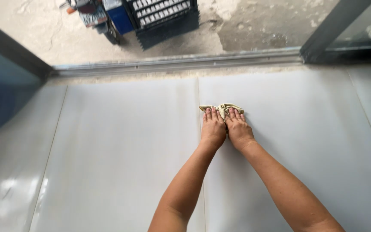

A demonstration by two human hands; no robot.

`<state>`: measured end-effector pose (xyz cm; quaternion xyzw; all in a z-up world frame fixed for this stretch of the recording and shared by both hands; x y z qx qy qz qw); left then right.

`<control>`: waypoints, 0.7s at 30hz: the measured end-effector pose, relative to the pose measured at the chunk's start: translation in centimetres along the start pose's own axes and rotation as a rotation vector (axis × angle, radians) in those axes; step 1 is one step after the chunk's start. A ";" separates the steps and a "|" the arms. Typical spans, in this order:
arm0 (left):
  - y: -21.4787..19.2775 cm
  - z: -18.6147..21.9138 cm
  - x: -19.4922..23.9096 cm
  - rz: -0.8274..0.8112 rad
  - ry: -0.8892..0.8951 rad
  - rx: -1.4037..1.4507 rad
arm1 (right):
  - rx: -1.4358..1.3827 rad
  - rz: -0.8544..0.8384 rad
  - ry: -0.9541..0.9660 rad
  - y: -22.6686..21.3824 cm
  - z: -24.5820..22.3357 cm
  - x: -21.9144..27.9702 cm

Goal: Wiping down a white tiled ledge or countertop using a cloth.

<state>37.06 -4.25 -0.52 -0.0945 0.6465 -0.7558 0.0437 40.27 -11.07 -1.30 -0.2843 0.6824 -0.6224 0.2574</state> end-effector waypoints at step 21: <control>1.8 -1.3 -9.9 0.046 -0.027 0.111 | -0.123 0.172 0.124 2.2 7.0 -7.0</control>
Point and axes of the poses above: each hand's wrist, its own x-axis away from the middle knuckle, its own y-axis out of the palm, z = x × y, the point moved 10 cm from there along -x, towards the middle knuckle, and after that the axes turned 1 degree about -z, right-handed, at the moved point
